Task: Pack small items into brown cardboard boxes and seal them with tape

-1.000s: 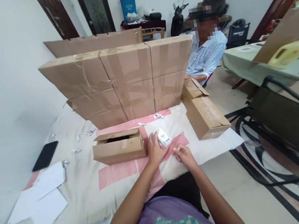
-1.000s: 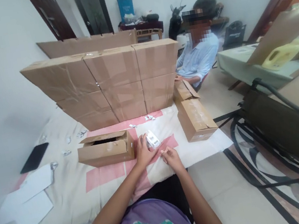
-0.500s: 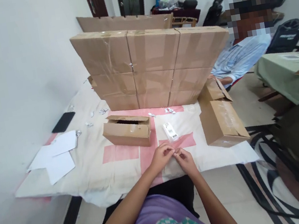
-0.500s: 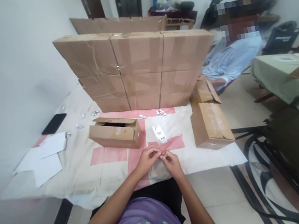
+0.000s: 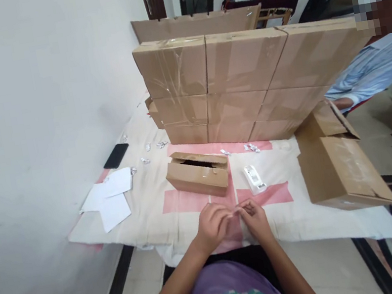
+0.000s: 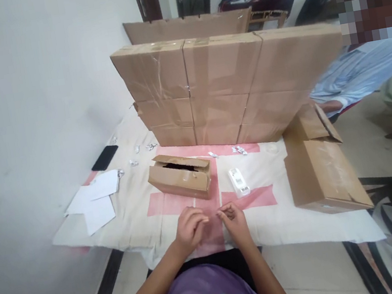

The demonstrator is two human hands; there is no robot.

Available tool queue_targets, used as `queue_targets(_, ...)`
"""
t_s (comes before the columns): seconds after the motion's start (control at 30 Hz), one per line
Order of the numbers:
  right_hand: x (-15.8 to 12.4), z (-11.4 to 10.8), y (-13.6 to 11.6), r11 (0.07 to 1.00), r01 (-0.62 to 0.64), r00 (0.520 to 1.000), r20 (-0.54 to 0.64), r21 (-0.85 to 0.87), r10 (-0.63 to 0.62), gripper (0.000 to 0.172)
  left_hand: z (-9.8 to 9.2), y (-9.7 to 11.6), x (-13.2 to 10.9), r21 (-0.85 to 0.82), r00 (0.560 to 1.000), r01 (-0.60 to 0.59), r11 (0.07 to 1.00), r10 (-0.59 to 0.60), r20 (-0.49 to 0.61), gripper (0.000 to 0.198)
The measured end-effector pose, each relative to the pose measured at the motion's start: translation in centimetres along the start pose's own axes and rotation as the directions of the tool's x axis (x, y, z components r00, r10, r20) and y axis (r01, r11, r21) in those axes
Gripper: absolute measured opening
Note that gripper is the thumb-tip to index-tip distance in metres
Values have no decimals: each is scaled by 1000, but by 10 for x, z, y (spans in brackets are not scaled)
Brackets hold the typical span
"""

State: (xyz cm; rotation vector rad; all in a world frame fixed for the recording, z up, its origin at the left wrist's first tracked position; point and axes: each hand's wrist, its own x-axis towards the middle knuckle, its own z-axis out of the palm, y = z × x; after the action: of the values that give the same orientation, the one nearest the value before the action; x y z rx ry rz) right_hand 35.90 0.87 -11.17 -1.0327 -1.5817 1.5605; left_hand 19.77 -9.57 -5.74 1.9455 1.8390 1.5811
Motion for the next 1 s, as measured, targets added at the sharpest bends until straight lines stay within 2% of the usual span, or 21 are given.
queue_targets(0.1, 10, 13, -14, 999, 54, 989, -141, -2, -54, 34, -55, -12, 8, 34, 993, 79, 996, -75, -95, 16)
queue_targets(0.17, 21, 16, -33, 976, 194, 960, -182, -102, -211, 29, -91, -21, 21, 44, 991, 130, 991, -129, -24, 13)
queue_targets(0.2, 28, 18, -45, 941, 285, 934, -167, -184, -315, 29, -108, -26, 30, 45, 986, 156, 987, -158, 50, 13)
queue_targets(0.27, 44, 23, -71, 821, 447, 869, -46, -356, -493, 39, -133, -36, 52, 46, 950, 208, 977, -213, 228, 17)
queue_targets(0.33, 59, 32, -94, 696, 545, 820, 123, -468, -560, 56, -148, -46, 76, 53, 897, 233, 971, -235, 375, 23)
queue_targets(0.4, 72, 42, -107, 595, 598, 791, 274, -538, -547, 64, -154, -54, 101, 68, 849, 218, 973, -224, 478, 27)
queue_targets(0.5, 84, 53, -107, 533, 627, 774, 378, -568, -508, 57, -152, -65, 136, 105, 802, 177, 979, -206, 561, 28)
queue_targets(0.63, 88, 54, -91, 569, 623, 779, 356, -537, -516, 50, -143, -80, 169, 144, 739, 166, 976, -220, 637, 24)
queue_targets(0.73, 89, 52, -83, 601, 612, 787, 329, -514, -521, 51, -135, -92, 180, 160, 699, 162, 974, -228, 678, 16)
queue_targets(0.83, 90, 52, -81, 618, 612, 789, 324, -494, -522, 53, -129, -101, 182, 173, 688, 149, 974, -228, 689, 11)
queue_targets(1.0, 91, 51, -79, 632, 612, 790, 330, -475, -517, 53, -126, -105, 174, 158, 717, 163, 974, -227, 659, 16)
